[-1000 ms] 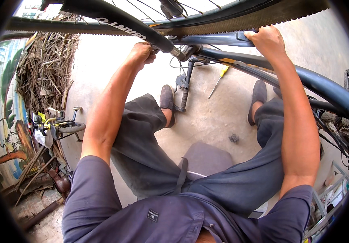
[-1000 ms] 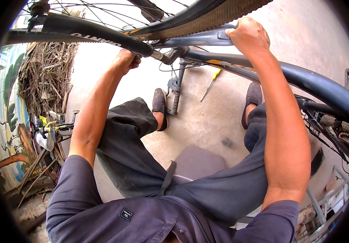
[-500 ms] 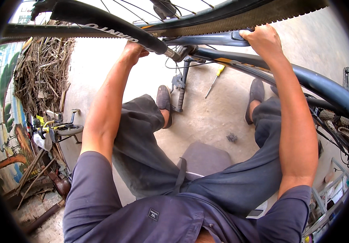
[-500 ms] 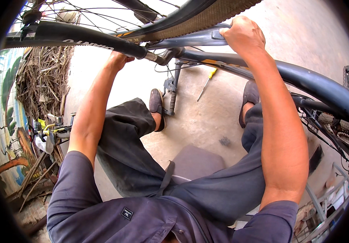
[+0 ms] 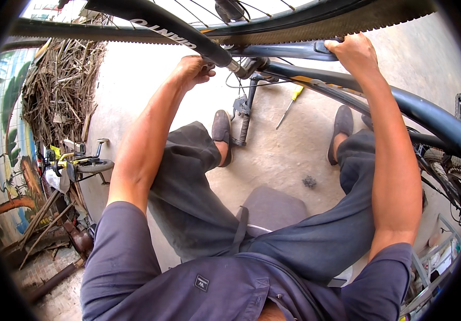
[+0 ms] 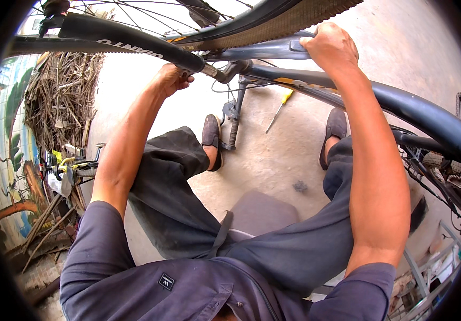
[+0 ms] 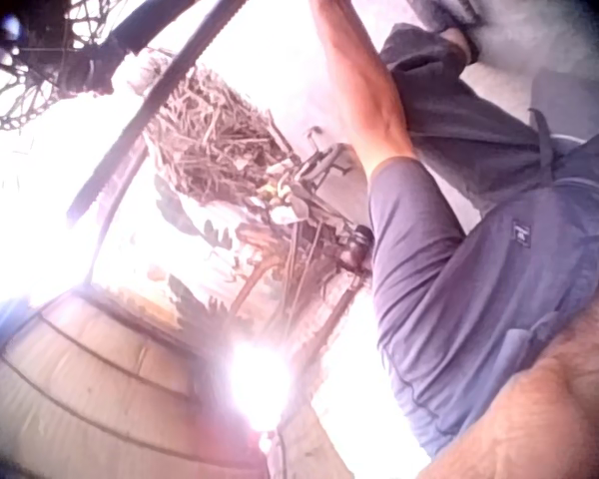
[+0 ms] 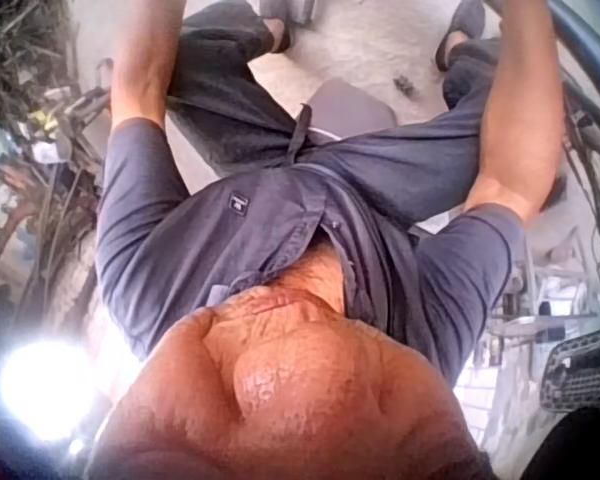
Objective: The person is repairing a bicycle tire by removing the wheel, using a tire lever to pry the tire bead off the rim, and manipulating the inner tube. They then use a hand pump to inflate the tire and reattach the wheel to the bicycle frame.
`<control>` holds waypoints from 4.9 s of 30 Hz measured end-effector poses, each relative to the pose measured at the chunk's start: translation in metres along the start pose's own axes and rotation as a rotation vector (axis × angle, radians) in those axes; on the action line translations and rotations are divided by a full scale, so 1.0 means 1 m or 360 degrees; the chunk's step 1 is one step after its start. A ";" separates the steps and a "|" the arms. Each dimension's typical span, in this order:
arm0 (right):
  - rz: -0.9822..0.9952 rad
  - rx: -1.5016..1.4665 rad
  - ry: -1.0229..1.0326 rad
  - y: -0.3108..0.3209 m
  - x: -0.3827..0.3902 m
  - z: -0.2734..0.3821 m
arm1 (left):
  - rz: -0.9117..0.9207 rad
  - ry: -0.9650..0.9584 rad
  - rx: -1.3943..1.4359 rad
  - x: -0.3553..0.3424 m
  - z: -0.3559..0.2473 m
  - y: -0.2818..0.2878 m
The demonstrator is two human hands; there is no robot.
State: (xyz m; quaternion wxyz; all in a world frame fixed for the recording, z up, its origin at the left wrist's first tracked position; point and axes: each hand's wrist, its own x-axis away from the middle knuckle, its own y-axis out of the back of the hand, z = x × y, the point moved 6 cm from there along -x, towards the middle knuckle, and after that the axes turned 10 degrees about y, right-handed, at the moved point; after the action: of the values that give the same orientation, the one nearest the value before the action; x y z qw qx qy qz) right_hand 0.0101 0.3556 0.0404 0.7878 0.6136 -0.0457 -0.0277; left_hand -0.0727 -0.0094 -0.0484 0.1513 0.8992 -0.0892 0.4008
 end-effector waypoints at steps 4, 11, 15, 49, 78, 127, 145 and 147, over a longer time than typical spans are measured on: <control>-0.0052 -0.0106 -0.0106 0.008 0.006 0.002 | -0.0047 0.0031 0.0024 0.001 0.005 0.004; -0.0018 -0.0151 -0.0156 0.009 0.007 0.001 | -0.0112 -0.0252 -0.0138 -0.020 -0.016 0.014; -0.0005 -0.0109 -0.0114 0.001 0.002 -0.004 | 0.0015 -0.0405 -0.0073 -0.027 -0.027 0.015; -0.0019 -0.0019 0.0056 -0.005 -0.002 -0.005 | 0.0071 -0.0651 -0.0114 -0.028 -0.034 0.010; -0.0015 0.0140 0.0115 -0.011 -0.004 -0.015 | 0.0136 -0.0604 -0.0221 -0.038 -0.030 0.013; -0.0050 -0.0245 -0.0075 0.000 0.004 -0.005 | -0.0121 -0.0187 -0.0252 -0.003 -0.013 0.002; 0.0013 -0.0190 -0.0089 0.002 0.001 -0.004 | 0.0179 -0.0296 -0.0278 -0.021 -0.016 -0.005; 0.0078 -0.0214 -0.0120 0.003 0.002 -0.002 | 0.0098 -0.0307 -0.0280 -0.017 -0.016 -0.005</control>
State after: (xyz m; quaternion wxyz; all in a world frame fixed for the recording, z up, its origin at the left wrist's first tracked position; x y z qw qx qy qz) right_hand 0.0125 0.3575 0.0427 0.8253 0.5566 -0.0884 -0.0345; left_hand -0.0933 0.0010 -0.0518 0.2080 0.9136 -0.1658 0.3075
